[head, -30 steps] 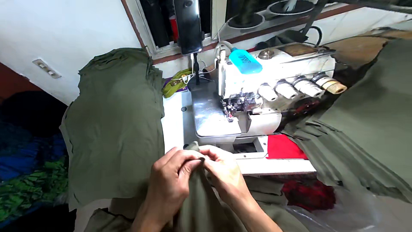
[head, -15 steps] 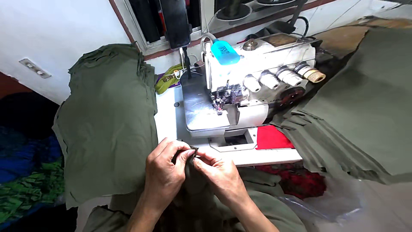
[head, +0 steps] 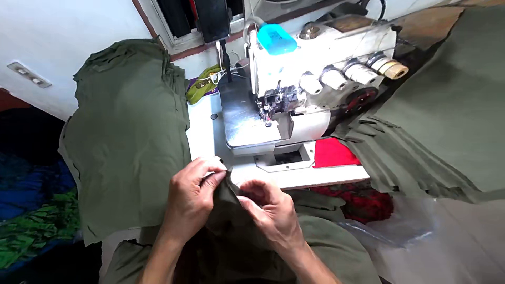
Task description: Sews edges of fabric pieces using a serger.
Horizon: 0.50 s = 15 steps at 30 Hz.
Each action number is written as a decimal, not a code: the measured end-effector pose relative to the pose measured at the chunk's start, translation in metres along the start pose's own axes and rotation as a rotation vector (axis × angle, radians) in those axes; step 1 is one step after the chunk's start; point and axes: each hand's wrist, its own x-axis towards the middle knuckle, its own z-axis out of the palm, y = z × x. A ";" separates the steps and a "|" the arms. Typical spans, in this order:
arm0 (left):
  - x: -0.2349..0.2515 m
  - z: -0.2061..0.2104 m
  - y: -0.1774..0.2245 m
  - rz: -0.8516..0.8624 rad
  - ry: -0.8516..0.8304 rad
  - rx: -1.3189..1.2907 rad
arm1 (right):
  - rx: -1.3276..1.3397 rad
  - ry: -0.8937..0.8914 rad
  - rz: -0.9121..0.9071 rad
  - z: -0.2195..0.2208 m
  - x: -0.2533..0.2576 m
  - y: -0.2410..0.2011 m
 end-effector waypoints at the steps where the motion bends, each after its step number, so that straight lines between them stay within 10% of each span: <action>1: 0.001 -0.007 0.002 -0.028 0.009 0.007 | -0.030 -0.018 -0.031 -0.004 -0.007 0.006; 15: 0.010 -0.029 0.000 -0.186 0.299 -0.013 | -0.364 0.040 0.027 -0.025 -0.023 -0.012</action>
